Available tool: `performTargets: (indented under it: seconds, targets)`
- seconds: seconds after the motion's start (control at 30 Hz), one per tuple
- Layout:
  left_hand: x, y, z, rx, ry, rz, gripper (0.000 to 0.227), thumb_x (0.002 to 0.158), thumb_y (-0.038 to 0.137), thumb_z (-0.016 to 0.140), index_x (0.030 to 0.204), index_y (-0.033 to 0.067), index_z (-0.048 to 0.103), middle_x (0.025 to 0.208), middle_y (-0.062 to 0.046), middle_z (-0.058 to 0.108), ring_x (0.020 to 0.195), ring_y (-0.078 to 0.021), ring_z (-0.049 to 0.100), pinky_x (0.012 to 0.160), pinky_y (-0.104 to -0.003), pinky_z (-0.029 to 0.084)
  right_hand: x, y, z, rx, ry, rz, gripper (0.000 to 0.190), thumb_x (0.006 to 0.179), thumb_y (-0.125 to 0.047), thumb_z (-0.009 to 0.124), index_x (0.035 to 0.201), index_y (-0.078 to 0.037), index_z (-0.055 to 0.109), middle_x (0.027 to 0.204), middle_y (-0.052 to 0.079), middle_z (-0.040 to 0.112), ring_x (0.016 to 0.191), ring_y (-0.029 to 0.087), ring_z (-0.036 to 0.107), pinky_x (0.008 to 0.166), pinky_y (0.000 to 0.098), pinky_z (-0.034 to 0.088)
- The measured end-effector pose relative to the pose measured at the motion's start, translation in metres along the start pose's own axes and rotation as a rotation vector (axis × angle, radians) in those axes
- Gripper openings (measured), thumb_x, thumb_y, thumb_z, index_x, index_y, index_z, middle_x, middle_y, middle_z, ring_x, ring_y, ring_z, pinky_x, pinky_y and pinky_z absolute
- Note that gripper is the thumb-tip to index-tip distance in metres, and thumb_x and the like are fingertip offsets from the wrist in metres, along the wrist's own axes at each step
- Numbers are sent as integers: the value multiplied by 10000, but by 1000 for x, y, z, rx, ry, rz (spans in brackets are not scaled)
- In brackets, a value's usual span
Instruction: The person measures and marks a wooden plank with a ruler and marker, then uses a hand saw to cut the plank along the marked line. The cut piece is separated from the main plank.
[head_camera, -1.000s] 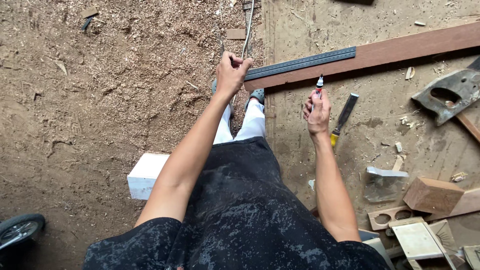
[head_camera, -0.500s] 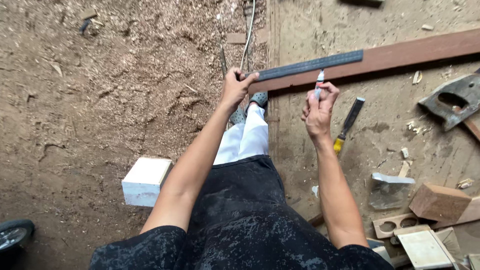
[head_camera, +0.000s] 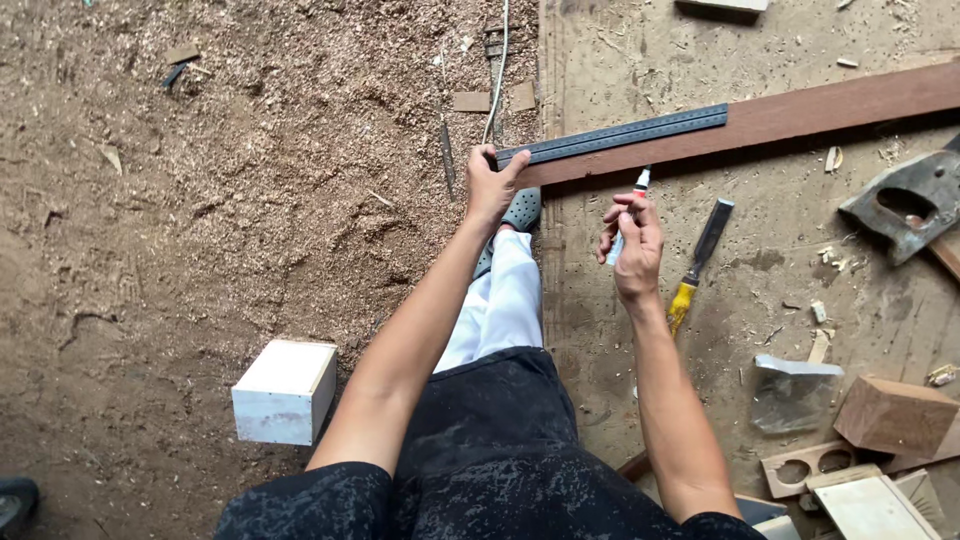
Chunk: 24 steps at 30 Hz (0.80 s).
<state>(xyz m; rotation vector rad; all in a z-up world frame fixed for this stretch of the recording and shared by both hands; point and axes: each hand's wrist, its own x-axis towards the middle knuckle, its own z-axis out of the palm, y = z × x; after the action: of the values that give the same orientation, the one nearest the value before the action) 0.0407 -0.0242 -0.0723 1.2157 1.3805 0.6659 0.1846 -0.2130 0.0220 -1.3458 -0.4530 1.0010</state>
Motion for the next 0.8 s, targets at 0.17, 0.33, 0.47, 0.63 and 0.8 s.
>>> performTargets:
  seconds: [0.17, 0.33, 0.47, 0.63, 0.8]
  targets:
    - [-2, -1, 6, -173, -26, 8, 497, 783, 216, 882, 1012, 48, 474, 858, -15, 592, 725, -102, 572, 636, -255, 523, -6, -2, -15, 24, -56, -69, 381, 1024, -235, 403, 1330, -59, 545, 1138, 141, 690, 835, 175, 678, 720, 317, 616]
    - [10, 6, 5, -328, -102, -5, 490, 794, 184, 866, 988, 73, 430, 856, -16, 587, 711, -87, 584, 614, -245, 530, -5, -12, -16, -109, -138, -144, 416, 919, -149, 518, 1319, -45, 473, 1243, 195, 673, 933, 228, 698, 794, 367, 638]
    - [29, 16, 7, -229, -108, -20, 494, 785, 166, 879, 987, 75, 437, 844, 2, 551, 691, -80, 538, 577, -239, 487, 8, -13, -18, -255, -100, -160, 276, 1076, -251, 595, 1157, -12, 485, 1034, 237, 675, 891, 284, 745, 726, 395, 618]
    - [58, 27, 14, -132, -109, 14, 470, 768, 187, 892, 977, 59, 491, 832, 18, 556, 693, -71, 520, 587, -235, 471, 50, -17, -24, -224, -55, -114, 284, 1087, -297, 445, 1208, -70, 563, 842, 130, 724, 721, 168, 735, 627, 288, 578]
    - [80, 39, 19, -33, -92, 122, 504, 763, 194, 922, 974, 49, 488, 845, 25, 517, 725, -74, 498, 617, -230, 475, 108, -36, -21, -291, -134, -264, 272, 1055, -235, 610, 1065, 0, 747, 830, 118, 740, 700, 147, 735, 627, 307, 578]
